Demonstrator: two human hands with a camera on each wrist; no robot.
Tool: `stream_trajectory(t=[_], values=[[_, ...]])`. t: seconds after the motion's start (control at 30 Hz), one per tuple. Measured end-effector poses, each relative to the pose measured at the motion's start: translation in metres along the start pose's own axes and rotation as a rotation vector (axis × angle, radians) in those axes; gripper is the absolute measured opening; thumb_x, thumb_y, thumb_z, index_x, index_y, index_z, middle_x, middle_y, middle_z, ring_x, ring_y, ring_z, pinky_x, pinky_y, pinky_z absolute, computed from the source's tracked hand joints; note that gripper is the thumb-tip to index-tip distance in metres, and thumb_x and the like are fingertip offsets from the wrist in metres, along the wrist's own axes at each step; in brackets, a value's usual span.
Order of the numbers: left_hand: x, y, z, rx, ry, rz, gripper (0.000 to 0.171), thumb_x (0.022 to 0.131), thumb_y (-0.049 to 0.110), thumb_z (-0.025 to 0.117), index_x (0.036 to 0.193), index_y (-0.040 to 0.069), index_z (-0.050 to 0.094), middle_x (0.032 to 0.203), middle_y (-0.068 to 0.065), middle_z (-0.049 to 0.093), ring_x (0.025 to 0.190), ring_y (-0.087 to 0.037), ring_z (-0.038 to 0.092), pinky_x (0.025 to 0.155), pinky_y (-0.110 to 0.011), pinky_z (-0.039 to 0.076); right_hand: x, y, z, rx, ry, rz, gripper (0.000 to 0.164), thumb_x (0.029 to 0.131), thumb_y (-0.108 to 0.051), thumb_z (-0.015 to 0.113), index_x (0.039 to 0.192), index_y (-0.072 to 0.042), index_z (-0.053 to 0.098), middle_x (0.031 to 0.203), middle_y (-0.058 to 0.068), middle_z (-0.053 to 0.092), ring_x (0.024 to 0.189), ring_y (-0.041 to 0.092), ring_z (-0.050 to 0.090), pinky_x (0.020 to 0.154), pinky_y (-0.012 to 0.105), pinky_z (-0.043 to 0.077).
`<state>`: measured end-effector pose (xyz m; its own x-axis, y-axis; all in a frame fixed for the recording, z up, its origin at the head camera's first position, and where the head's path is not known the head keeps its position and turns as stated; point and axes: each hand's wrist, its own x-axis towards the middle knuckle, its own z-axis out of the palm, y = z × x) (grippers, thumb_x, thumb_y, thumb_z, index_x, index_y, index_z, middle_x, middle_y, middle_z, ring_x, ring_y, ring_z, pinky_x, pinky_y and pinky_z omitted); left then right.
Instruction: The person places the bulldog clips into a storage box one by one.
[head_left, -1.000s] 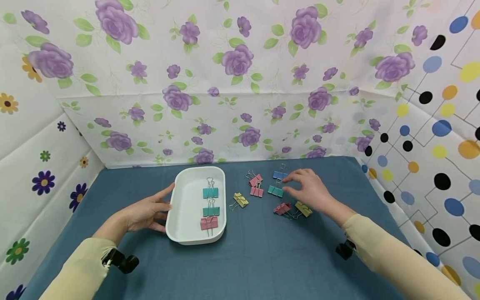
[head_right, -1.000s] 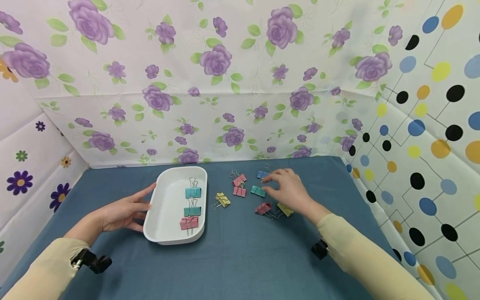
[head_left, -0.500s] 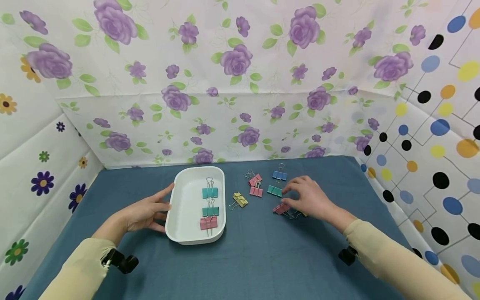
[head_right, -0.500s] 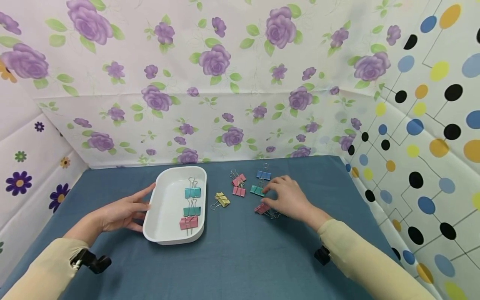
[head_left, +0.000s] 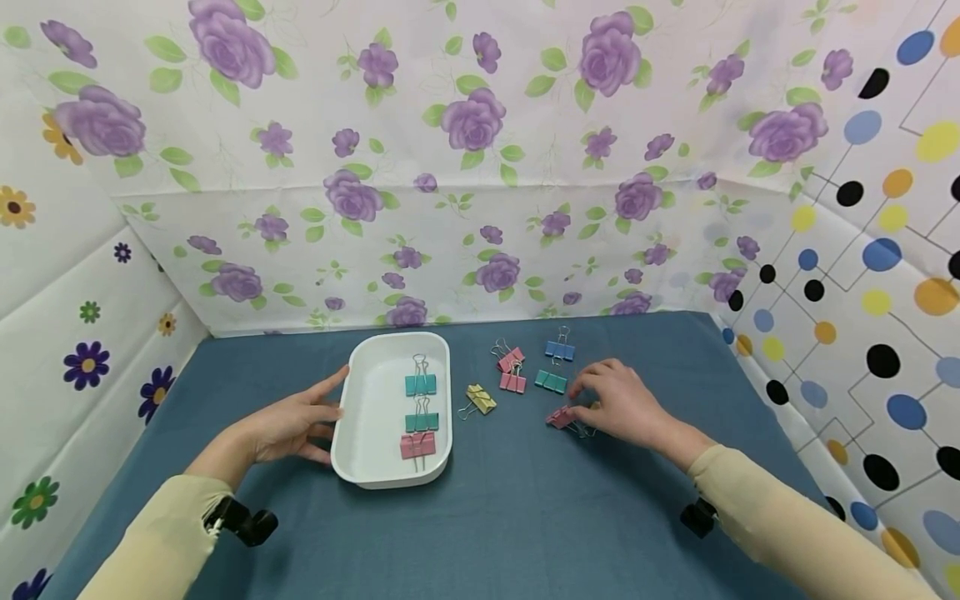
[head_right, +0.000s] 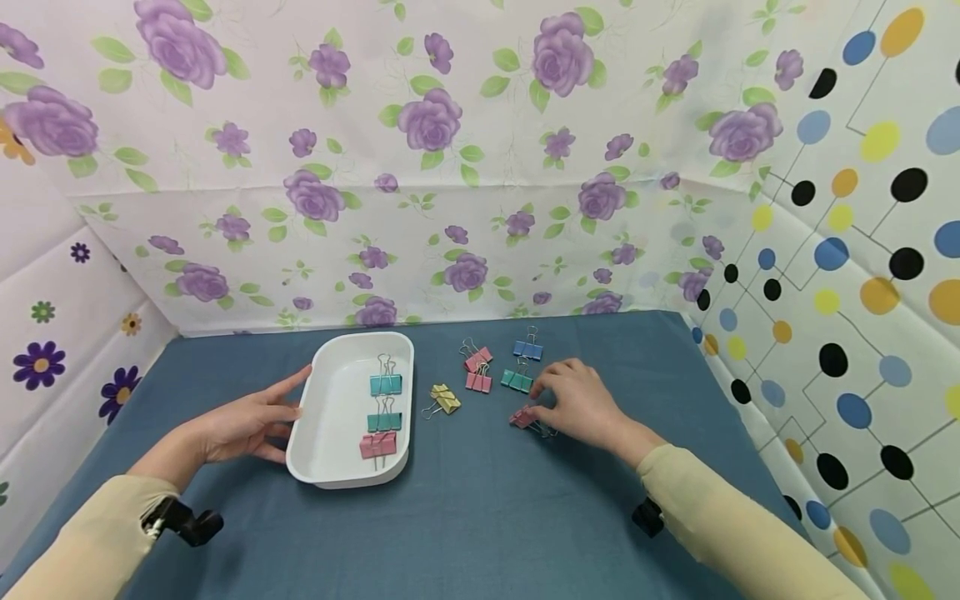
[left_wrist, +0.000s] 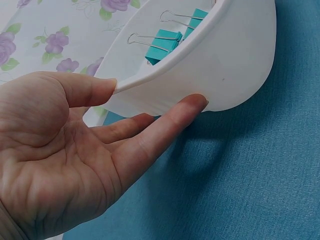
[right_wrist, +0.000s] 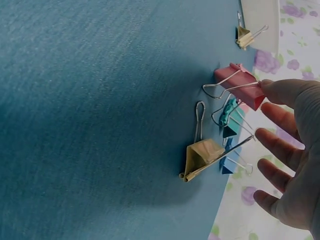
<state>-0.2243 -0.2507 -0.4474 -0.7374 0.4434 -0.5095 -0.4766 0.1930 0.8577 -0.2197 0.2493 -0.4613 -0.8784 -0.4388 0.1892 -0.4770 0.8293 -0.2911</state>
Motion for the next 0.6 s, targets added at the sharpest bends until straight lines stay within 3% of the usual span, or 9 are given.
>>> stream_trajectory(t=[0.2, 0.6], values=[[-0.0002, -0.0008, -0.0007, -0.008, -0.005, -0.002, 0.079, 0.092, 0.029, 0.058, 0.143, 0.053, 0.003, 0.15, -0.021, 0.01, 0.118, -0.041, 0.047, 0.078, -0.056, 0.048, -0.0009, 0.0006, 0.0027, -0.006, -0.008, 0.003, 0.011, 0.08, -0.04, 0.072, 0.086, -0.035, 0.064, 0.107, -0.008, 0.057, 0.112, 0.023, 0.043, 0.094, 0.053, 0.031], [-0.0005, -0.0001, 0.0002, -0.008, -0.001, -0.004, 0.078, 0.093, 0.028, 0.057, 0.143, 0.053, 0.004, 0.149, -0.022, 0.015, 0.116, -0.041, 0.048, 0.078, -0.056, 0.048, -0.0013, 0.0044, 0.0082, 0.002, 0.001, -0.004, 0.009, 0.08, -0.04, 0.072, 0.08, -0.038, 0.062, 0.106, -0.01, 0.056, 0.11, 0.021, 0.042, 0.094, 0.053, 0.031]])
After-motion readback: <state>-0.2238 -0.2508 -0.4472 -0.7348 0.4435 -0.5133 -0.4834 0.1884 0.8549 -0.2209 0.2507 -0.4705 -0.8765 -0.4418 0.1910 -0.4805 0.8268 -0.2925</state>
